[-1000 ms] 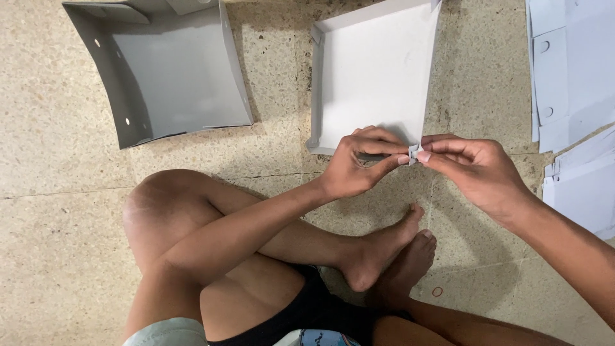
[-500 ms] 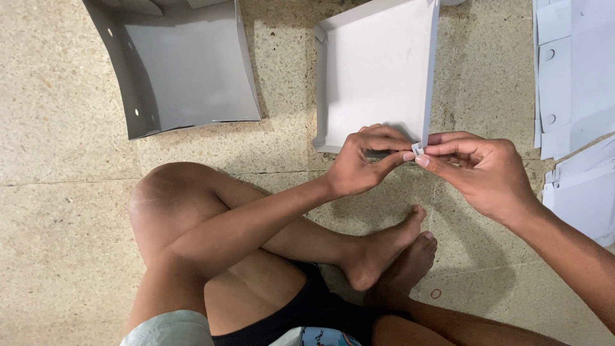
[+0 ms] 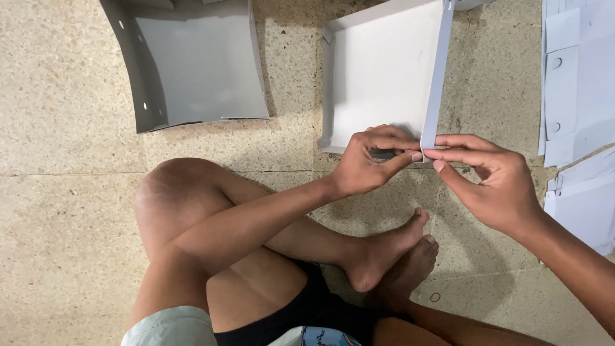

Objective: Assembling cardboard boxes from flat templates by folding and tucking flaps.

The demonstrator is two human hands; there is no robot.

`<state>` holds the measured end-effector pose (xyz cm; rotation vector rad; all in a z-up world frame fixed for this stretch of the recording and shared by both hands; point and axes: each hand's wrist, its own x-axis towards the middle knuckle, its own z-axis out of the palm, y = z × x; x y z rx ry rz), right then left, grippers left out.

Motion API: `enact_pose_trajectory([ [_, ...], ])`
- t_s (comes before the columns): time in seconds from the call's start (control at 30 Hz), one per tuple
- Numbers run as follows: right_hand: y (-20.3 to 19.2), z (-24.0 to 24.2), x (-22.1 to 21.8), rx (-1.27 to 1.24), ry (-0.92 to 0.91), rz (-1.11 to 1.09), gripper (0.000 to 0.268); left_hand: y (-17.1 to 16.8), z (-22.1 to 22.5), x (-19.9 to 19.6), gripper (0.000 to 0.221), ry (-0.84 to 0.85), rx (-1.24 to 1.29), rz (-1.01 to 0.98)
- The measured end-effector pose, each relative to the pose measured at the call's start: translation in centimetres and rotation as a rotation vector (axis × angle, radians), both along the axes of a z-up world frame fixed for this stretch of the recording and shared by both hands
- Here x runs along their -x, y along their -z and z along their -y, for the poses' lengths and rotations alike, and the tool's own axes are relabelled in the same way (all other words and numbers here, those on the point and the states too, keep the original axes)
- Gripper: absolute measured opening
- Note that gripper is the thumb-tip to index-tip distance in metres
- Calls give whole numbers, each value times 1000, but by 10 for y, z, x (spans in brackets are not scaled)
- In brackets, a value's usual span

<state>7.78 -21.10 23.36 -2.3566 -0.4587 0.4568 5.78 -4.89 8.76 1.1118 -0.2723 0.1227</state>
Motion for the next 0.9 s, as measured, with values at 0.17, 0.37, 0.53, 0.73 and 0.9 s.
enact_pose_trajectory([
  [0.17, 8, 6, 0, -12, 29, -1, 21, -6, 0, 6, 10, -106, -102, 18],
  [0.37, 13, 10, 7, -49, 152, -235, 49, -29, -3, 30, 10, -199, -384, 143],
  [0.53, 3, -1, 18, 0, 249, -332, 75, -17, 4, 49, 25, -381, -571, 286],
  [0.73, 11, 19, 42, -114, 118, -338, 76, -34, 13, 93, 7, -577, -567, 160],
  [0.9, -5, 37, 43, -347, 181, -356, 59, -60, -14, 169, 14, -581, -621, -47],
])
